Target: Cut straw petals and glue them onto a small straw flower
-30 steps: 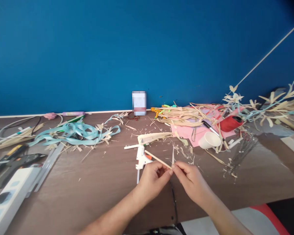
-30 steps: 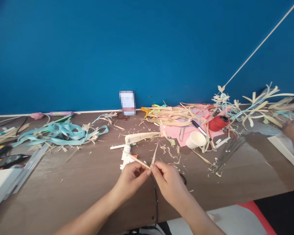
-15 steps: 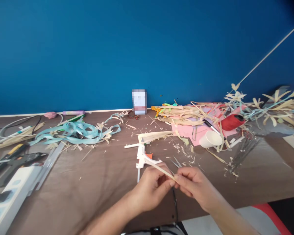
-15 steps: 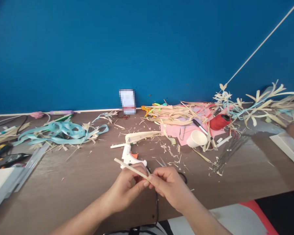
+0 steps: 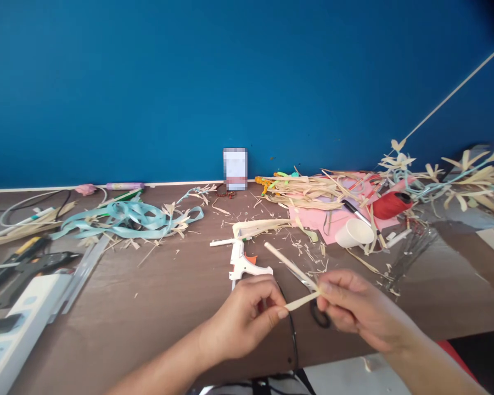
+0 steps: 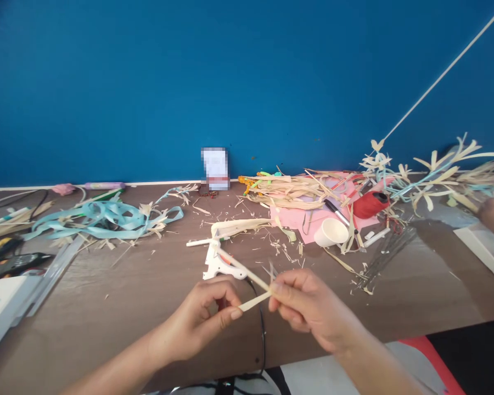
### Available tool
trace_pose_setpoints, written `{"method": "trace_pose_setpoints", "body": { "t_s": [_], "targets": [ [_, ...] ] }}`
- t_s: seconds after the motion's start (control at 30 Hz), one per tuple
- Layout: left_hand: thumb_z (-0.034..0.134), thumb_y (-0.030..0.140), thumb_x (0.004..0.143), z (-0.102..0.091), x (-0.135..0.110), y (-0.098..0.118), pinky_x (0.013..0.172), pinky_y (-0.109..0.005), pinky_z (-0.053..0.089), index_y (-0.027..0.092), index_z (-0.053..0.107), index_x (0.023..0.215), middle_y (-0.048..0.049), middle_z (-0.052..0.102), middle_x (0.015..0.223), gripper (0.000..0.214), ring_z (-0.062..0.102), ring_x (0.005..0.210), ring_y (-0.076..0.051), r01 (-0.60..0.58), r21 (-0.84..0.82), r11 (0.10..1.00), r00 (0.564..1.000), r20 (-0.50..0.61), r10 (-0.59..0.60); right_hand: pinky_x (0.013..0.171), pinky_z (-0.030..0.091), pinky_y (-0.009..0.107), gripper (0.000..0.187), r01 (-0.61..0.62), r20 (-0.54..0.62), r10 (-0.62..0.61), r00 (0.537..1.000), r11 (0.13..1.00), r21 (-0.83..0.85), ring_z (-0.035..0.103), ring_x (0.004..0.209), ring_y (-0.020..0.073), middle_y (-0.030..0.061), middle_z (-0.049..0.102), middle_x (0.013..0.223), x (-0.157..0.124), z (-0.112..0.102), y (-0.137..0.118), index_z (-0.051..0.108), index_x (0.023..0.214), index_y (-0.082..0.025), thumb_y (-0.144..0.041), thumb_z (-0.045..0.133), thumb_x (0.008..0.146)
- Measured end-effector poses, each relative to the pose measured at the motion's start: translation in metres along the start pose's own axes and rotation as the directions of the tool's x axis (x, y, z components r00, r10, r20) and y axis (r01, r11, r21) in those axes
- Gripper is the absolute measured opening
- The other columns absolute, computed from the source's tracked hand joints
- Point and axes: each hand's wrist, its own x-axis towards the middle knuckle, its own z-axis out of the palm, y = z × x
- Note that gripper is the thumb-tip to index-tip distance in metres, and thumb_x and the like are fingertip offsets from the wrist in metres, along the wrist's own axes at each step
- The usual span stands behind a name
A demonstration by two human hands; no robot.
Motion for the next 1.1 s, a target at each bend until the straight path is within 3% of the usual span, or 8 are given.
{"method": "trace_pose_setpoints", "body": {
  "t_s": [0.1,0.2,0.37,0.53,0.57,0.67,0.73,1.1],
  "targets": [
    [0.060,0.030,0.071,0.003,0.004,-0.016,0.048,-0.020,0.031,0.015,0.054,0.062,0.0020,0.045,0.057,0.019,0.038,0.053,-0.008,0.185,-0.315,0.931,0.977,-0.041,-0.208,0.035,0.012,0.019,0.036,0.178,-0.269,-0.218,0.938,0.970,-0.166,0.019,0.033,0.0036,-0.0097,0.029,0.039,0.009,-0.025,-0.004,0.052,0.061,-0.017,-0.052,0.054,0.069],
    [0.065,0.030,0.065,0.005,0.007,-0.030,0.043,-0.017,0.032,0.014,0.056,0.063,0.0019,0.046,0.058,0.019,0.039,0.054,-0.008,0.290,-0.604,0.742,0.918,-0.042,-0.394,0.038,0.023,0.021,0.031,0.186,-0.446,-0.458,0.769,0.828,-0.528,0.031,0.036,0.0078,-0.0070,0.035,0.043,0.021,-0.051,0.007,0.055,0.067,-0.018,-0.047,0.047,0.076],
    [0.070,0.026,0.060,0.008,0.010,-0.035,0.038,-0.015,0.032,0.013,0.059,0.069,0.0022,0.047,0.057,0.020,0.042,0.053,-0.007,0.293,-0.747,0.596,0.886,-0.022,-0.463,0.059,0.040,0.029,0.022,-0.086,-0.289,-0.675,0.679,0.317,-0.944,0.057,0.063,0.0196,0.0052,0.062,0.069,0.045,-0.075,0.047,0.060,0.082,-0.018,-0.032,0.043,0.080],
    [0.068,0.025,0.062,0.014,0.014,-0.031,0.039,-0.014,0.034,0.014,0.058,0.076,0.0022,0.048,0.062,0.020,0.043,0.054,-0.007,0.231,-0.736,0.637,0.901,-0.085,-0.426,0.077,0.041,0.033,0.027,-0.150,-0.184,-0.780,0.598,0.116,-0.982,0.055,0.089,0.0246,0.0128,0.059,0.095,0.048,-0.077,0.060,0.057,0.098,-0.014,-0.026,0.040,0.081],
    [0.068,0.025,0.063,0.015,0.015,-0.031,0.039,-0.014,0.035,0.015,0.059,0.078,0.0021,0.048,0.065,0.021,0.043,0.055,-0.007,0.219,-0.729,0.649,0.901,-0.104,-0.421,0.075,0.041,0.033,0.025,-0.152,-0.198,-0.757,0.623,0.131,-0.980,0.056,0.086,0.0240,0.0115,0.060,0.092,0.043,-0.075,0.061,0.057,0.093,-0.015,-0.029,0.042,0.081],
    [0.067,0.026,0.064,0.017,0.018,-0.031,0.040,-0.015,0.036,0.016,0.059,0.091,0.0023,0.047,0.067,0.030,0.044,0.057,-0.008,0.202,-0.723,0.661,0.898,-0.133,-0.420,0.058,0.042,0.028,0.017,-0.146,-0.248,-0.515,0.820,0.230,-0.962,0.059,0.066,0.0192,0.0030,0.061,0.075,0.026,-0.067,0.066,0.056,0.077,-0.022,-0.037,0.049,0.076],
    [0.066,0.025,0.065,0.018,0.019,-0.030,0.040,-0.014,0.037,0.018,0.059,0.098,0.0022,0.046,0.067,0.035,0.045,0.058,-0.008,0.204,-0.736,0.645,0.899,-0.120,-0.421,0.054,0.040,0.027,0.014,-0.161,-0.251,-0.386,0.888,0.249,-0.955,0.059,0.065,0.0188,0.0008,0.062,0.075,0.017,-0.062,0.073,0.054,0.076,-0.023,-0.036,0.055,0.071],
    [0.062,0.021,0.068,0.018,0.022,-0.025,0.040,-0.014,0.040,0.021,0.055,0.108,0.0008,0.045,0.071,0.041,0.045,0.059,-0.008,0.203,-0.812,0.548,0.918,-0.037,-0.396,0.052,0.035,0.026,0.005,-0.189,-0.217,-0.334,0.917,0.115,-0.975,0.061,0.066,0.0195,0.0043,0.061,0.082,0.011,-0.042,0.088,0.052,0.077,-0.020,-0.022,0.049,0.074]
  ]
}}
